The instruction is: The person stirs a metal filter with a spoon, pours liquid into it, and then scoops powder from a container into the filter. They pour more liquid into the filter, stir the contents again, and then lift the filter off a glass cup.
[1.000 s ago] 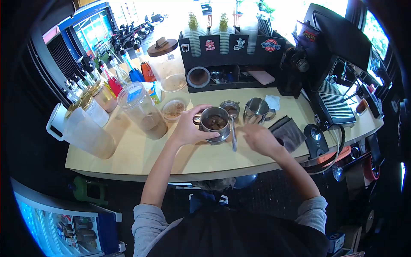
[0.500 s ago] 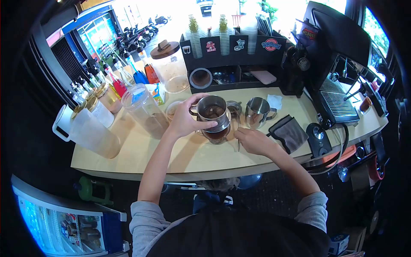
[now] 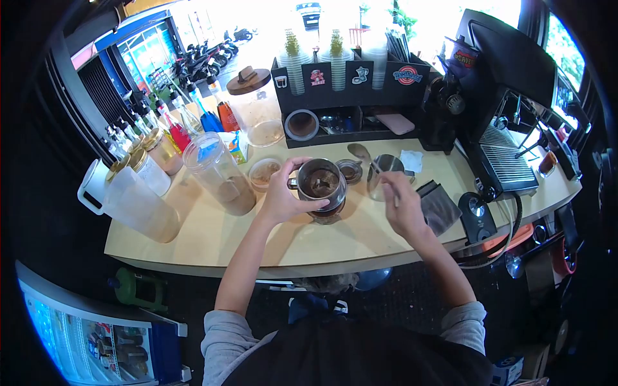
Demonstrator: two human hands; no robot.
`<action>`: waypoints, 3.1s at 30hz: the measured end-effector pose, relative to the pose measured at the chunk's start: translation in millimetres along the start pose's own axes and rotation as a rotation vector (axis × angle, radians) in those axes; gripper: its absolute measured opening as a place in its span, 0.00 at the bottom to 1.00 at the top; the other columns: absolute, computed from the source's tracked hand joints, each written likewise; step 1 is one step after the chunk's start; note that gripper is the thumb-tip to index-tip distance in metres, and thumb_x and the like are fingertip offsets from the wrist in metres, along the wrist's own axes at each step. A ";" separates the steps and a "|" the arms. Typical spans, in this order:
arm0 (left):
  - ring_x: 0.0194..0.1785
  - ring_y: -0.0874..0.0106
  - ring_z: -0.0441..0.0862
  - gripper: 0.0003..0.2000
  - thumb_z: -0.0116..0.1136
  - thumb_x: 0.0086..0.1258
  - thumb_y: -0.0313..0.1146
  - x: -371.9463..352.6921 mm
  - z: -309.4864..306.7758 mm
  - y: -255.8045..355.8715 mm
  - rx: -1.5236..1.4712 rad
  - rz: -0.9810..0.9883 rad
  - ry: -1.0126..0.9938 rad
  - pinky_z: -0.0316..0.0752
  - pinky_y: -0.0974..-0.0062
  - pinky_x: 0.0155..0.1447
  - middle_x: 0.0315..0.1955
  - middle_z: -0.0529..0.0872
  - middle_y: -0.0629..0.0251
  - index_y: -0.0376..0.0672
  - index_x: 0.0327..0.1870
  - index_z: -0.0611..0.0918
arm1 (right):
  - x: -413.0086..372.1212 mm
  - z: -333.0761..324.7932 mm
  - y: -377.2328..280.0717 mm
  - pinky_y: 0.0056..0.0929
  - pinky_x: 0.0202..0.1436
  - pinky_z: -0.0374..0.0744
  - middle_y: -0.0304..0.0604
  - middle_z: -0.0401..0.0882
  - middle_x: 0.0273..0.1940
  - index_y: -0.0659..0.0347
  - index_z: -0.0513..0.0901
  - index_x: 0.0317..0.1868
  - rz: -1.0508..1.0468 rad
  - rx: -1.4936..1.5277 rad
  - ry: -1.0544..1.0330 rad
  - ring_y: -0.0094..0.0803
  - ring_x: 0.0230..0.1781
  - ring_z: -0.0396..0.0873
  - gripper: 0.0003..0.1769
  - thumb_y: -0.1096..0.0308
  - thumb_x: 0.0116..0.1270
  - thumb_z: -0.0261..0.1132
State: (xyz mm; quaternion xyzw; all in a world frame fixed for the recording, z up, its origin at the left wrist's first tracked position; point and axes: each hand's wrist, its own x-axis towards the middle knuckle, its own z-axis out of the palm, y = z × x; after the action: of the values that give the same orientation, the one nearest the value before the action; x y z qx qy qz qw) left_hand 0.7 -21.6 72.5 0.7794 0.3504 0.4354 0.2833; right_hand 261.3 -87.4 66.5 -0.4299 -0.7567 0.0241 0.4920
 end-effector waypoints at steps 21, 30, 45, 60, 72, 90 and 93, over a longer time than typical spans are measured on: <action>0.55 0.65 0.80 0.37 0.78 0.37 0.39 4.8 -0.7 16.8 0.181 0.179 0.050 0.55 0.56 0.74 0.47 0.85 0.65 0.49 0.56 0.76 | 21.8 -12.6 -34.8 0.36 0.40 0.80 0.48 0.78 0.44 0.64 0.75 0.56 -0.558 -0.133 -0.260 0.42 0.39 0.80 0.28 0.80 0.51 0.65; 0.60 0.70 0.75 0.40 0.79 0.38 0.35 8.7 -4.8 18.6 0.218 0.195 -0.027 0.78 0.71 0.52 0.57 0.78 0.73 0.54 0.60 0.75 | 23.6 -15.0 -33.2 0.37 0.37 0.82 0.48 0.81 0.43 0.60 0.79 0.54 -0.567 -0.058 -0.303 0.41 0.37 0.82 0.25 0.80 0.53 0.66; 0.61 0.72 0.77 0.40 0.77 0.37 0.34 10.1 -7.8 18.9 0.107 0.153 -0.109 0.77 0.71 0.54 0.59 0.79 0.73 0.52 0.61 0.75 | 38.7 -23.3 -28.5 0.35 0.46 0.79 0.48 0.80 0.43 0.64 0.79 0.50 -0.236 0.371 -0.364 0.40 0.43 0.81 0.12 0.75 0.65 0.64; 0.57 0.66 0.80 0.41 0.79 0.37 0.36 7.3 -9.6 25.2 0.178 0.185 -0.095 0.63 0.59 0.73 0.56 0.81 0.71 0.51 0.61 0.75 | 68.0 -26.1 -19.0 0.25 0.45 0.73 0.41 0.79 0.39 0.69 0.79 0.43 0.206 0.687 -0.405 0.22 0.37 0.73 0.16 0.66 0.77 0.47; 0.61 0.64 0.78 0.41 0.79 0.38 0.36 6.6 -5.8 15.7 0.138 0.170 -0.079 0.67 0.60 0.71 0.58 0.80 0.69 0.50 0.62 0.74 | 85.2 -19.2 -21.5 0.22 0.38 0.74 0.37 0.77 0.30 0.66 0.77 0.45 0.100 0.569 -0.446 0.19 0.31 0.72 0.12 0.68 0.77 0.49; 0.56 0.66 0.81 0.41 0.78 0.37 0.36 10.6 -10.2 20.1 0.231 0.316 -0.058 0.59 0.56 0.75 0.56 0.81 0.67 0.49 0.61 0.74 | 95.2 -4.8 -20.6 0.22 0.34 0.74 0.36 0.77 0.27 0.67 0.77 0.42 0.159 0.563 -0.361 0.18 0.29 0.74 0.10 0.69 0.75 0.53; 0.58 0.65 0.80 0.41 0.78 0.37 0.36 8.7 -10.3 19.9 0.163 0.250 -0.076 0.59 0.56 0.75 0.56 0.81 0.67 0.49 0.60 0.75 | 99.6 -8.7 -21.4 0.22 0.34 0.74 0.36 0.77 0.27 0.68 0.77 0.41 0.092 0.512 -0.383 0.18 0.29 0.74 0.10 0.69 0.75 0.53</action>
State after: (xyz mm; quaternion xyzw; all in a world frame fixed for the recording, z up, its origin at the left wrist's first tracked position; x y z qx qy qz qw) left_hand 0.9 -25.1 96.3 0.8533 0.2738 0.4075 0.1757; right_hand 240.0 -37.1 152.9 -0.3134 -0.7847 0.3163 0.4312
